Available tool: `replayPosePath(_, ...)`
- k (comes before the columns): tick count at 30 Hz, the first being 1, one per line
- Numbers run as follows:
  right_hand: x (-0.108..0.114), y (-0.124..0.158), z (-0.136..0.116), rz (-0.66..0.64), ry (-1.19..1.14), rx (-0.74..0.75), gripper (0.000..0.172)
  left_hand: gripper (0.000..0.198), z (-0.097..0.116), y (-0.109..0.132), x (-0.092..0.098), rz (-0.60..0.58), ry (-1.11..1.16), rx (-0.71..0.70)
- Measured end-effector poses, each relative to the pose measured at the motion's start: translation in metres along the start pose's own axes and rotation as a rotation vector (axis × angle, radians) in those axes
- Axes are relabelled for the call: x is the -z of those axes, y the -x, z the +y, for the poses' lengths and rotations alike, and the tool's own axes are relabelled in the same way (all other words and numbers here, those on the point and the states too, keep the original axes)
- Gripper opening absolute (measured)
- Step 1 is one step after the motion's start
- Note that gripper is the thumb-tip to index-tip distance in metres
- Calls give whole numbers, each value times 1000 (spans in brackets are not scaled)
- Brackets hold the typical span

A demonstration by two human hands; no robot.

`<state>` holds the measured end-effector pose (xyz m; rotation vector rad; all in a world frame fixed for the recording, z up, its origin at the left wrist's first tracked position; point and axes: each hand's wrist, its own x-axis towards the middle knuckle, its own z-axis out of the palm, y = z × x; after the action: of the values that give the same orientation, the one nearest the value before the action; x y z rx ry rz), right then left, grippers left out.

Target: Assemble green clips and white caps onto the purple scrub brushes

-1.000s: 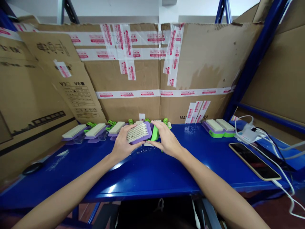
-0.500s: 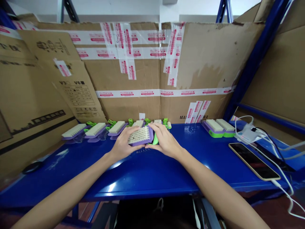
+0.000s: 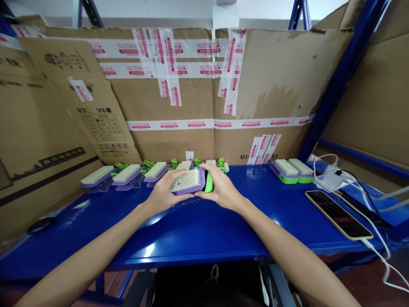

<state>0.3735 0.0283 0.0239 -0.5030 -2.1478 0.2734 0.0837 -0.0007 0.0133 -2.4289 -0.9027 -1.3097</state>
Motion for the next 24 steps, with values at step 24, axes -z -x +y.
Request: replayPosePath(24, 20, -7, 1, -196, -170, -180, 96, 80, 3, 7, 1, -130, 135, 104)
